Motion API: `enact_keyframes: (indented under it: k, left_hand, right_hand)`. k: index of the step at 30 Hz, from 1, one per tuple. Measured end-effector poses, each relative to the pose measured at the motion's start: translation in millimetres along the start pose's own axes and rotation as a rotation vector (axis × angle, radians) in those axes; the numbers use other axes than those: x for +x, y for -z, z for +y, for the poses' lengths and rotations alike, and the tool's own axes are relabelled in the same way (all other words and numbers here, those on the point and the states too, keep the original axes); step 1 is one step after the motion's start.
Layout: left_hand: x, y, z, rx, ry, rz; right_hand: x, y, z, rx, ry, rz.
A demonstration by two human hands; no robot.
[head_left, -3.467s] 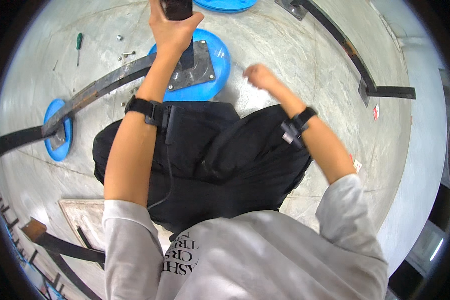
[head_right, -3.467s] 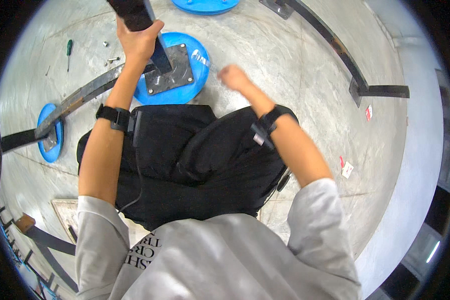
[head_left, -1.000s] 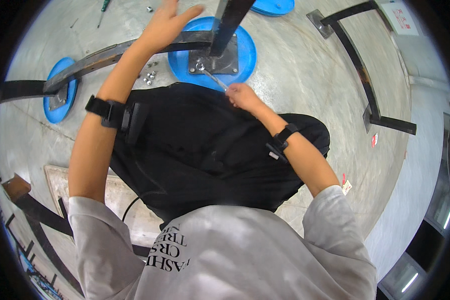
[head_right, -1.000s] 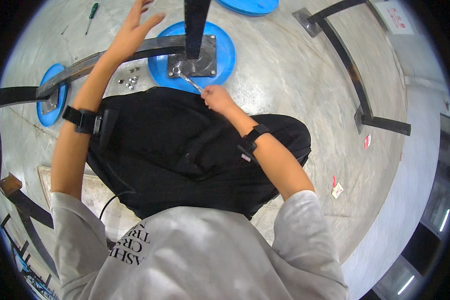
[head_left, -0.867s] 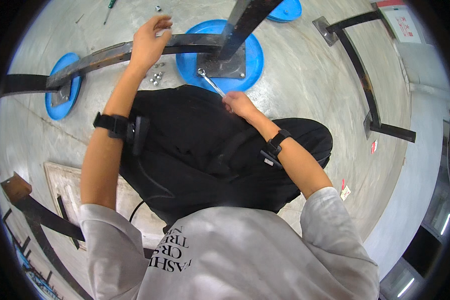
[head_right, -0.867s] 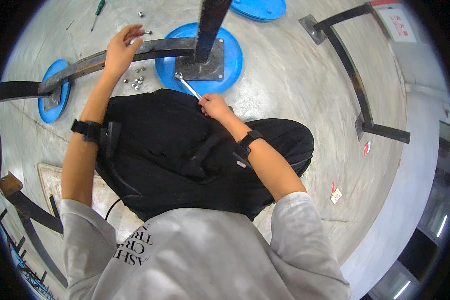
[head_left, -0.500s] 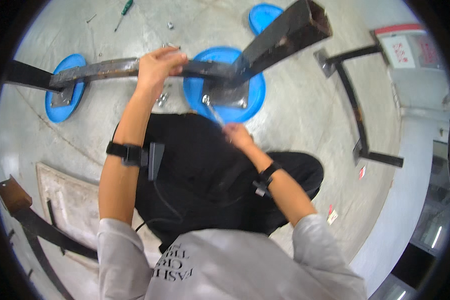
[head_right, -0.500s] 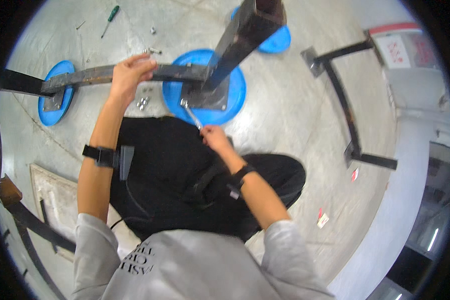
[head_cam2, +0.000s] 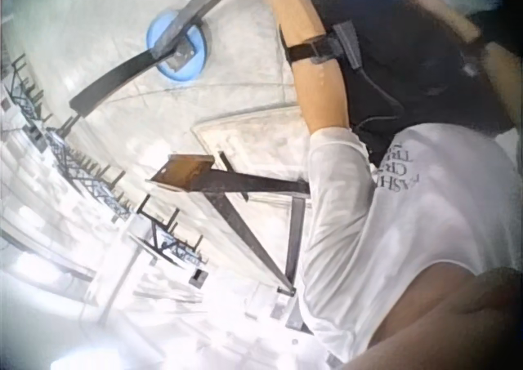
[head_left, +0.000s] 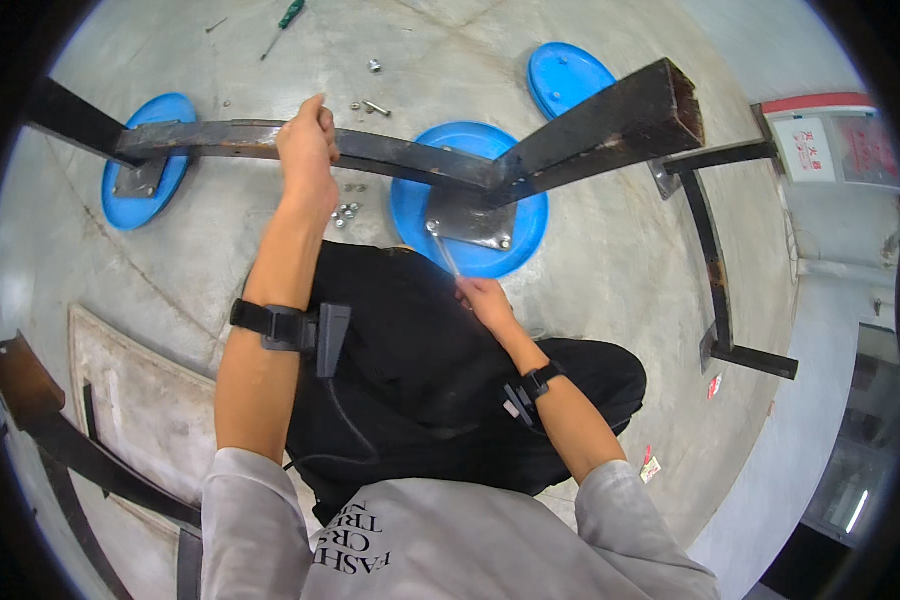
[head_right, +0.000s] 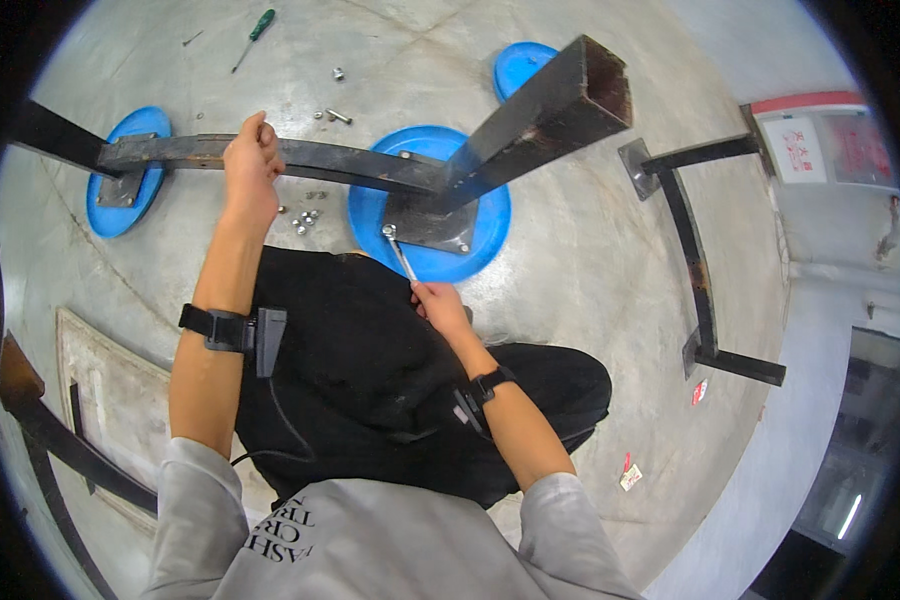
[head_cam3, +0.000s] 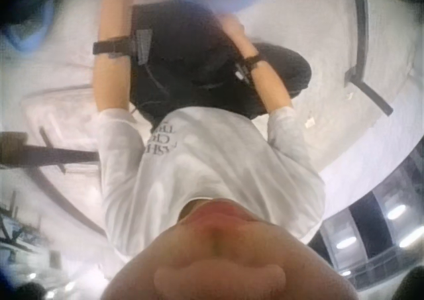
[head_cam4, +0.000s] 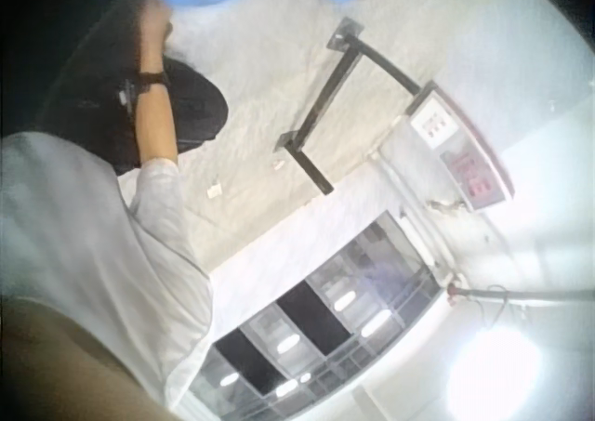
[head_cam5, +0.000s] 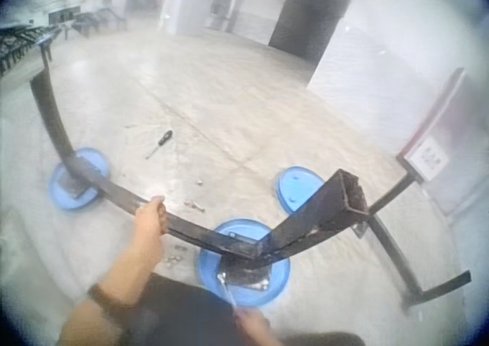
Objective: The person assembles a metal stand structure by placing a base section on blue pads, aligning a support column, and tightening nuts and bolts using a combination wrench.
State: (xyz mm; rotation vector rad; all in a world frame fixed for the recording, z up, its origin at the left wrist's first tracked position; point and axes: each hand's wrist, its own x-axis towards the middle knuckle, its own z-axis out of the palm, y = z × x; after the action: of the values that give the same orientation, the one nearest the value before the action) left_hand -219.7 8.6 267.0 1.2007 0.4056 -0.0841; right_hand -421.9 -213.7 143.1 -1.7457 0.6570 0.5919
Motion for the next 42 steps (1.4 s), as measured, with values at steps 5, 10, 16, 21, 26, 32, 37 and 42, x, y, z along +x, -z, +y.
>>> enact_keyframes:
  k: [5,10,16,21,26,32,37,42]
  left_hand:
    - [-10,-9,-3,-0.082,0.001,-0.145]
    - [-23,-29,-26,0.252,-0.051,-0.406]
    - [-26,-33,-52,0.331,-0.114,-0.620]
    - [-23,-43,-53,0.539,-0.345,-0.627]
    - [-29,-27,-20,0.114,0.122,-0.815]
    - [-34,-34,-14,-0.113,0.296,-0.951]
    - [-33,-31,-11,-0.254,0.355,-0.992]
    - [-34,-32,-12,-0.215,0.318,-1.027]
  right_hand:
    - [-6,-7,1,0.017,0.112,0.087]
    - [4,-2,22,0.142,0.120,0.104]
    - [-1,-11,8,0.087,0.115,0.100]
    - [7,-6,29,0.019,0.191,0.221]
    - [2,-25,19,-0.114,0.278,0.243]
    - [3,-18,27,-0.097,0.229,0.261]
    - [3,-20,24,-0.087,0.202,0.246]
    - [4,-21,26,0.006,0.244,0.236]
